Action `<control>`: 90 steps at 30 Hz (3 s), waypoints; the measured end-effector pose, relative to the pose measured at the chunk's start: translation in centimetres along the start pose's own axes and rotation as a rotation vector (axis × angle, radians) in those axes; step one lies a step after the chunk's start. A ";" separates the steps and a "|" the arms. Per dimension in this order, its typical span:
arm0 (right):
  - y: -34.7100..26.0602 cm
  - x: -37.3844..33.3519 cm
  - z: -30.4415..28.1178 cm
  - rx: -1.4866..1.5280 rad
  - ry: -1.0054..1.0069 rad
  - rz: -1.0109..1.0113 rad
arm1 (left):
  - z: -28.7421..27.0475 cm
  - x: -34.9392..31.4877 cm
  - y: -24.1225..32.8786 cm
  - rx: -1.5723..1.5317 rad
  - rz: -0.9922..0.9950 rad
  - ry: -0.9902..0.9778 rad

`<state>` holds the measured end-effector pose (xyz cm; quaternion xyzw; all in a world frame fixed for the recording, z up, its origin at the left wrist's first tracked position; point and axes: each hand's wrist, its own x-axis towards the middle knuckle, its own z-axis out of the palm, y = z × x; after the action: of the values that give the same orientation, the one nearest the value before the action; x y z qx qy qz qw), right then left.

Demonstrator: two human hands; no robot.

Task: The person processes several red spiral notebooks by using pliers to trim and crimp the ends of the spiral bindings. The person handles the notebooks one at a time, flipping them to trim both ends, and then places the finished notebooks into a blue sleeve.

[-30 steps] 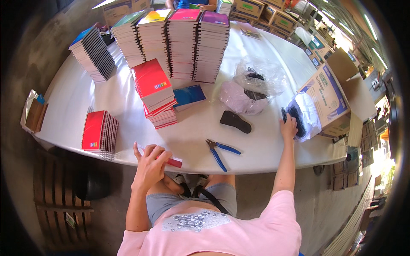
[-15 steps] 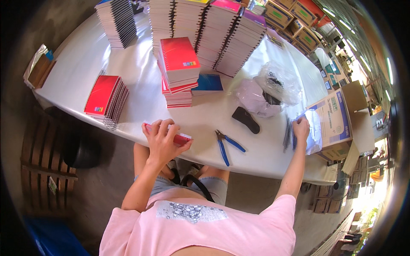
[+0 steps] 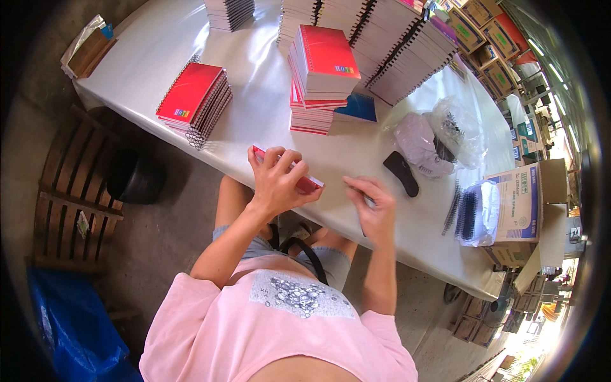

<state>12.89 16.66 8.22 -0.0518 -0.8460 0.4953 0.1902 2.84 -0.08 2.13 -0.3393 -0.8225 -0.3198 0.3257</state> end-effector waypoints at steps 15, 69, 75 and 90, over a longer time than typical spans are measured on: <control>-0.2 1.3 1.9 0.121 -0.153 0.044 | 0.0 0.6 0.5 0.016 -0.009 -0.032; 4.1 4.1 1.1 0.045 -0.289 0.030 | -1.2 1.3 -2.1 -0.287 -0.011 -0.135; 2.5 4.3 1.8 0.297 -0.473 -0.109 | 0.4 -0.1 -3.4 -0.558 -0.187 -0.104; 1.3 6.5 3.4 0.352 -0.272 0.148 | 2.7 -0.3 -4.6 -0.909 -0.419 -0.117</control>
<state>5.51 16.28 7.39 -0.0128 -0.7583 0.6503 0.0438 -1.36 -0.79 -1.04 -0.2917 -0.6674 -0.6846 0.0274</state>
